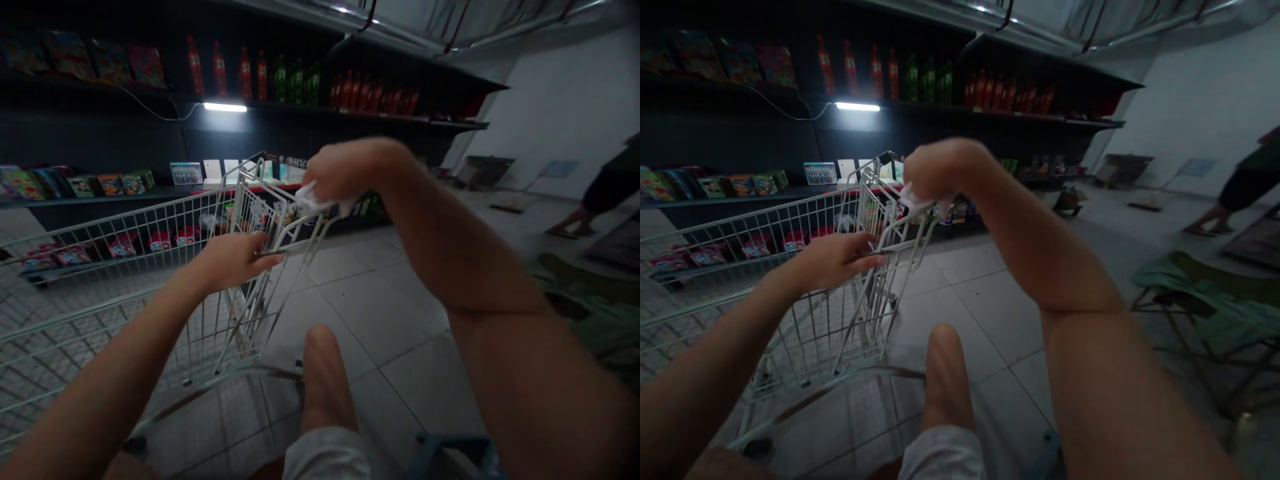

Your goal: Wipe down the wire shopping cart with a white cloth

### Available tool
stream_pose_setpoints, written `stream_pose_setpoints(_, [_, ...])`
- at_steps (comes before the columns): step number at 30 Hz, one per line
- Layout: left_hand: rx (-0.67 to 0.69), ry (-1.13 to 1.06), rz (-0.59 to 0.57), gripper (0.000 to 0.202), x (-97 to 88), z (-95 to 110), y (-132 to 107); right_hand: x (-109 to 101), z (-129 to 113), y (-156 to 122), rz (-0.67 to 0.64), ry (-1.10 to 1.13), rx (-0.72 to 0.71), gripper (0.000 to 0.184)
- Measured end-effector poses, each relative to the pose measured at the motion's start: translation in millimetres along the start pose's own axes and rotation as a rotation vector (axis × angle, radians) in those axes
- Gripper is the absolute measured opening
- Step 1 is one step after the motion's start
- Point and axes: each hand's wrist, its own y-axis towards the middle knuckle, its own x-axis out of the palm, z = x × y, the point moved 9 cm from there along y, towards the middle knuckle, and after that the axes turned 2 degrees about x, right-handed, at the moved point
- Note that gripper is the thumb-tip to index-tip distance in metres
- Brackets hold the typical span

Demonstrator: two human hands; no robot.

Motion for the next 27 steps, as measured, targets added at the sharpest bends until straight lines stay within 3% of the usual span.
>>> stream_pose_setpoints(3, [0.027, 0.066, -0.067, 0.063, 17.5, 15, 15, 48, 3, -54, -0.016, -0.393, -0.191, 0.011])
stream_pose_setpoints(6, [0.047, 0.078, -0.090, 0.059, 22.4, 12, 15, 70, 2, -89, 0.090, -0.329, -0.486, 0.016])
stream_pose_setpoints(9, [0.046, 0.053, -0.081, 0.053, 19.7, 7, 12, 70, 27, -90, 0.102, -0.283, -0.622, 0.018])
stream_pose_setpoints(11, [0.034, 0.013, -0.091, 0.054, 19.1, 5, 11, 56, 57, -80, 0.222, -0.293, -0.528, 0.024])
stream_pose_setpoints(14, [0.043, -0.034, -0.091, 0.052, 18.5, 7, 12, 42, 100, -82, 0.533, -0.313, -0.269, 0.024])
stream_pose_setpoints(17, [0.062, -0.019, -0.074, 0.051, 18.0, 7, 12, 58, 118, -104, 0.759, -0.300, -0.131, 0.022])
stream_pose_setpoints(21, [0.053, 0.006, -0.091, 0.054, 20.3, 5, 10, 92, 113, -100, 0.564, -0.345, -0.262, 0.014])
stream_pose_setpoints(24, [0.052, 0.028, -0.109, 0.054, 21.0, 5, 9, 79, 121, -87, 0.508, -0.381, -0.240, 0.011])
stream_pose_setpoints(27, [0.031, 0.056, -0.122, 0.055, 21.3, 2, 10, 52, 138, -81, 0.637, -0.330, -0.072, 0.014])
